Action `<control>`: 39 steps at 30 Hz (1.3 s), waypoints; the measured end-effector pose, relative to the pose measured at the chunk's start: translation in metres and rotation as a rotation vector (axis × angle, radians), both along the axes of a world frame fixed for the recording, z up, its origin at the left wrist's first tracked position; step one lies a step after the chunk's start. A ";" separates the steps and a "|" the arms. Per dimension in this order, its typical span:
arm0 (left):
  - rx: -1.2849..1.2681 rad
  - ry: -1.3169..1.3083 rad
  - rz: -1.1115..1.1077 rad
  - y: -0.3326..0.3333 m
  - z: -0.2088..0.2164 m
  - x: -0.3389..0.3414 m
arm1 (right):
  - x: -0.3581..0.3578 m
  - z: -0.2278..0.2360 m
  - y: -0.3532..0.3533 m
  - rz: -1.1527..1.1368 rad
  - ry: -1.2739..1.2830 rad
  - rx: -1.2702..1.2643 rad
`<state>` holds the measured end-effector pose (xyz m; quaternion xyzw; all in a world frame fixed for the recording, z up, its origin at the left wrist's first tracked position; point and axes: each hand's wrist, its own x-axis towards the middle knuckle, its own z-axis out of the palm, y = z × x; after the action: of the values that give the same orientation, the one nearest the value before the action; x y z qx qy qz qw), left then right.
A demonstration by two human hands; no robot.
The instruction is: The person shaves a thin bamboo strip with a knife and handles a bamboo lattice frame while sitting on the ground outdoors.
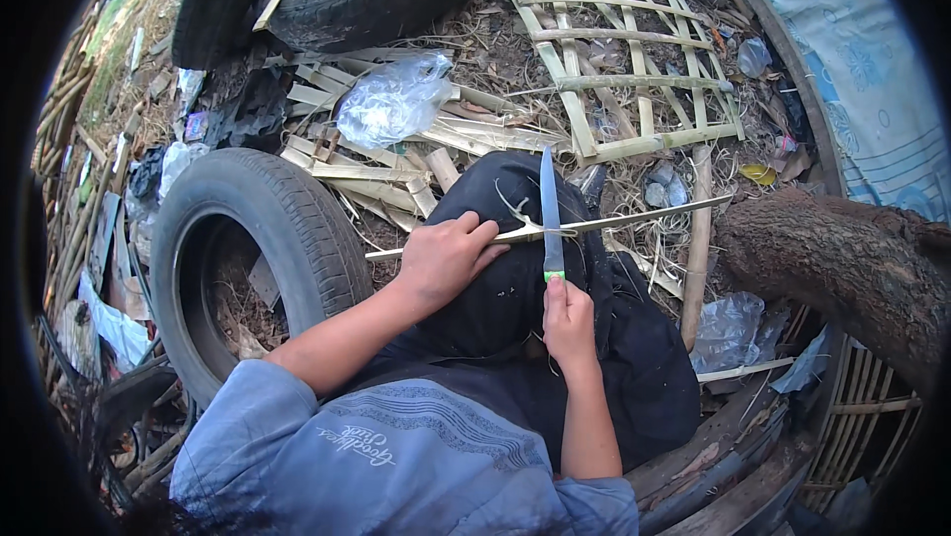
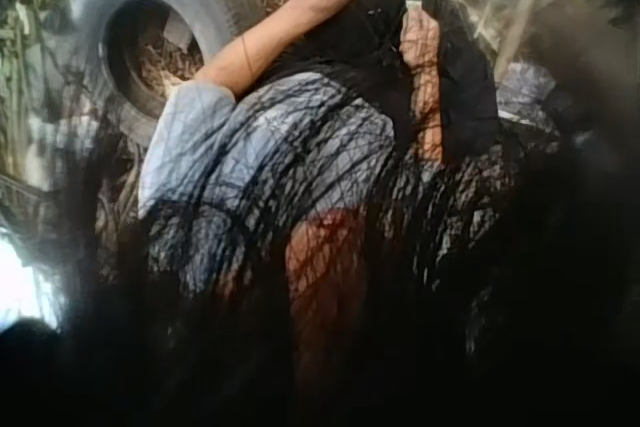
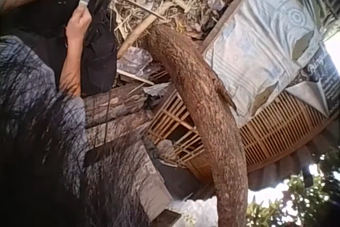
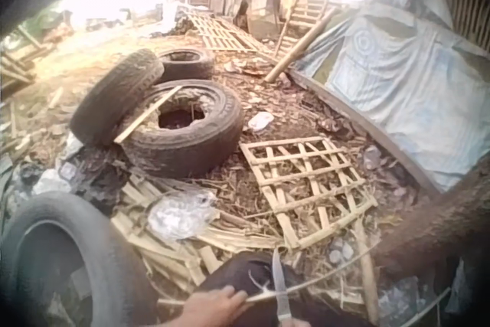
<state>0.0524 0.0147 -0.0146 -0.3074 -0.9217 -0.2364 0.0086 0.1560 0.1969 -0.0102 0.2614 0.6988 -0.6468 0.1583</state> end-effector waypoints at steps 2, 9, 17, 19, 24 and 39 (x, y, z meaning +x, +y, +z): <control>0.018 0.008 0.004 -0.002 -0.001 0.000 | 0.001 -0.001 0.001 0.009 0.039 0.064; 0.015 0.008 0.000 -0.002 -0.001 0.001 | 0.002 -0.007 0.002 -0.023 -0.031 -0.237; 0.028 0.016 0.005 0.000 0.000 -0.001 | 0.003 -0.020 0.003 0.083 0.239 0.427; 0.012 0.017 0.012 -0.002 -0.001 0.000 | 0.000 -0.008 0.003 0.047 0.093 0.141; 0.023 0.020 -0.005 -0.001 -0.001 0.001 | 0.000 -0.002 0.010 0.002 -0.061 -0.330; 0.017 -0.009 0.001 -0.003 0.000 0.000 | -0.002 -0.002 0.003 0.041 -0.002 -0.122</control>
<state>0.0529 0.0116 -0.0142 -0.3056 -0.9199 -0.2456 0.0070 0.1541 0.1997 -0.0126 0.2376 0.6632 -0.6845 0.1876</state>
